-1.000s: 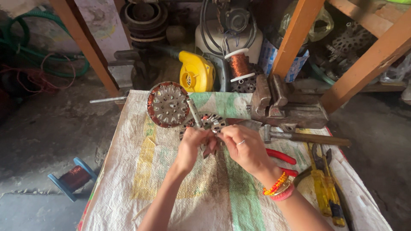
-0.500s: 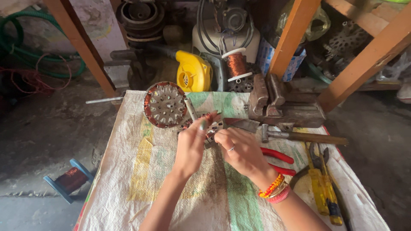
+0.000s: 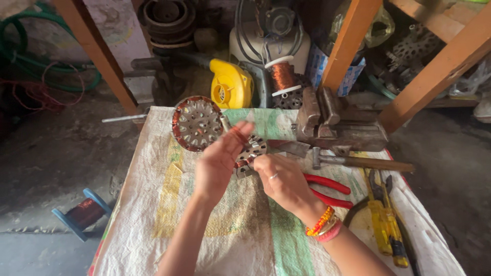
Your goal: The person winds copper wire around the slots of a motor stator, using pliers to cut and tuck the wire ends. They rotate the stator to access different slots and continue winding until the slots are filled.
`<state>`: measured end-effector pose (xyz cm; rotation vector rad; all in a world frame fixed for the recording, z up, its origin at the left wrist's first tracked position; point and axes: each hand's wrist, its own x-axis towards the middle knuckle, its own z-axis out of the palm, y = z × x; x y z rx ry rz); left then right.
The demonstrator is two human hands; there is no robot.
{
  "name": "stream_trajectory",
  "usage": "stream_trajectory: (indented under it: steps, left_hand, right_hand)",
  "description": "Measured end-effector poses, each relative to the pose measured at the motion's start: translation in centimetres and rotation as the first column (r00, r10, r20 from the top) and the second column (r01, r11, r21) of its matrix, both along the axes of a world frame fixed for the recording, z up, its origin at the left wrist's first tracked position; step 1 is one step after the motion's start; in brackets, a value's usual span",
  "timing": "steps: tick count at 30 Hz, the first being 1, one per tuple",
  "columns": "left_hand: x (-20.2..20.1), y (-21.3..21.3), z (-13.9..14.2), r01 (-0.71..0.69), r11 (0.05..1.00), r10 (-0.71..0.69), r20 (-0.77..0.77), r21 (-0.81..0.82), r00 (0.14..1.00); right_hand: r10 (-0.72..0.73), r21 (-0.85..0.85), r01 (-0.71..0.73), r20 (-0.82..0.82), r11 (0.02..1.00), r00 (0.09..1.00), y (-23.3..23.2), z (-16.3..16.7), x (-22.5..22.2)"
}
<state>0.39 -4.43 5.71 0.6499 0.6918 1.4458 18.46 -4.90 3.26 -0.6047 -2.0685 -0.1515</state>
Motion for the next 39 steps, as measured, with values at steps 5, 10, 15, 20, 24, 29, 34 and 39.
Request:
stream_trajectory:
  steps: [5, 10, 15, 20, 24, 29, 34, 39]
  left_hand:
    - [0.5, -0.1, -1.9, 0.282, 0.928, 0.034, -0.808, 0.244, 0.588]
    - [-0.2, 0.0, -1.5, 0.36, 0.874, -0.373, -0.025, 0.327, 0.928]
    - [0.0, 0.3, -0.9, 0.104, 0.989, -0.083, -0.195, 0.101, 0.977]
    - [0.6, 0.0, -2.5, 0.463, 0.853, -0.222, -0.637, 0.239, 0.738]
    - [-0.2, -0.1, -1.8, 0.324, 0.898, -0.374, 0.127, 0.299, 0.919]
    - [-0.3, 1.0, -1.6, 0.104, 0.969, -0.064, -0.183, 0.222, 0.981]
    - [-0.3, 1.4, -3.7, 0.343, 0.908, -0.14, -0.596, 0.242, 0.791]
    - [-1.5, 1.2, -3.4, 0.481, 0.874, -0.324, -0.656, 0.068, 0.682]
  right_hand:
    - [0.008, 0.116, -0.004, -0.032, 0.993, 0.999, 0.4, 0.1, 1.4]
    - [-0.074, -0.187, 0.067, -0.032, 0.98, 0.997, 1.7, -0.6, 1.4]
    - [-0.016, 0.053, 0.013, 0.053, 0.999, 0.998, 0.2, -0.8, 0.3]
    - [-0.038, 0.113, 0.046, -0.07, 0.993, 0.997, 0.9, 0.5, 1.9]
    - [-0.089, 0.076, 0.095, -0.075, 0.993, 0.993, 1.1, -0.5, 1.2]
    - [0.069, 0.115, -0.069, 0.008, 0.991, 0.998, 0.1, -0.5, 0.3]
    - [0.05, 0.114, -0.047, -0.021, 0.992, 0.999, -0.5, 1.0, 0.3]
    - [0.034, 0.124, -0.027, -0.061, 0.992, 0.998, 0.1, 0.5, 0.8]
